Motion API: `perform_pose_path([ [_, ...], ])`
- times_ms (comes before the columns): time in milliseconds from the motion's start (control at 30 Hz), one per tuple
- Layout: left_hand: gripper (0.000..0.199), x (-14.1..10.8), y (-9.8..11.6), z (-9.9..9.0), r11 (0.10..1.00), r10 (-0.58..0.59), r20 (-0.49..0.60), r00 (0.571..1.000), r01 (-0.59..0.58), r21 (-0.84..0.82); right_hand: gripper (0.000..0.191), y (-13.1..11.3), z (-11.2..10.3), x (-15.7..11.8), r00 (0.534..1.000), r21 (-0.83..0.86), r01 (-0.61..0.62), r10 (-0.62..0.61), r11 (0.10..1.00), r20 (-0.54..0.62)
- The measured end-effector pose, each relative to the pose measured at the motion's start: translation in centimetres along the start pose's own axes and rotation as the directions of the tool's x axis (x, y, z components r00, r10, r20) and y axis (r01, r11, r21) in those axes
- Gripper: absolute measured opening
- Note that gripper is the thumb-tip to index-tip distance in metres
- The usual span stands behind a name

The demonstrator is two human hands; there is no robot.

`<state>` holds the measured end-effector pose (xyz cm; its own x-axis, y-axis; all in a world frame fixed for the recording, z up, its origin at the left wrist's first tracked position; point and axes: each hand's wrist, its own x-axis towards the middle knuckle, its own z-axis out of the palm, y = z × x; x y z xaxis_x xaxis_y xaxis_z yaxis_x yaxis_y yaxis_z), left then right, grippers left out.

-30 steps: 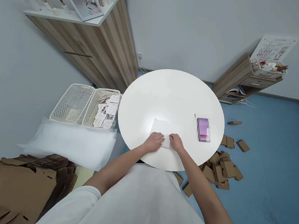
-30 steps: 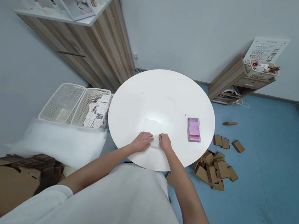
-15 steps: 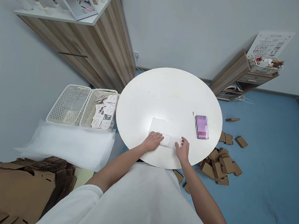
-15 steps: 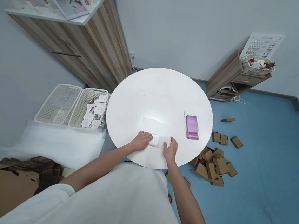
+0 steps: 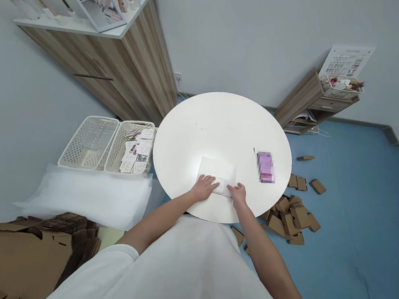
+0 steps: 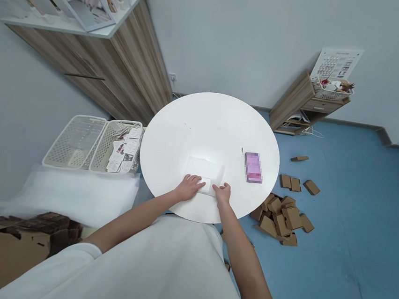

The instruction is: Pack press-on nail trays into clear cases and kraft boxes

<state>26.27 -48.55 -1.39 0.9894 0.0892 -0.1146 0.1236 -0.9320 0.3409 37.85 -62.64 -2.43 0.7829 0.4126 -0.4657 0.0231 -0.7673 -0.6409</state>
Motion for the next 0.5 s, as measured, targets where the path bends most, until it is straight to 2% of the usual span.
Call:
perform_pose_path([
  [100, 0.044, 0.0, 0.0, 0.0, 1.000, 0.002, 0.002, 1.000, -0.002, 0.006, 0.035, -0.6, -0.5, 0.4, 0.996, 0.105, -0.078, 0.073, 0.991, 0.051],
  [200, 0.044, 0.1, 0.0, 0.1, 1.000, 0.012, -0.005, 1.000, -0.012, 0.018, 0.023, -1.7, -0.4, 0.6, 0.994, 0.121, -0.058, 0.046, 0.991, 0.101],
  [367, 0.041, 0.2, -0.1, 0.3, 1.000, 0.012, -0.013, 1.000, -0.011, 0.004, 0.018, -3.5, 0.4, 0.6, 0.978, 0.149, -0.028, -0.004, 0.988, 0.206],
  [500, 0.043, -0.2, -0.3, -0.3, 0.997, -0.026, -0.016, 1.000, 0.024, -0.072, 0.020, -3.8, 0.7, 0.4, 0.961, 0.168, -0.007, -0.039, 0.986, 0.273],
])
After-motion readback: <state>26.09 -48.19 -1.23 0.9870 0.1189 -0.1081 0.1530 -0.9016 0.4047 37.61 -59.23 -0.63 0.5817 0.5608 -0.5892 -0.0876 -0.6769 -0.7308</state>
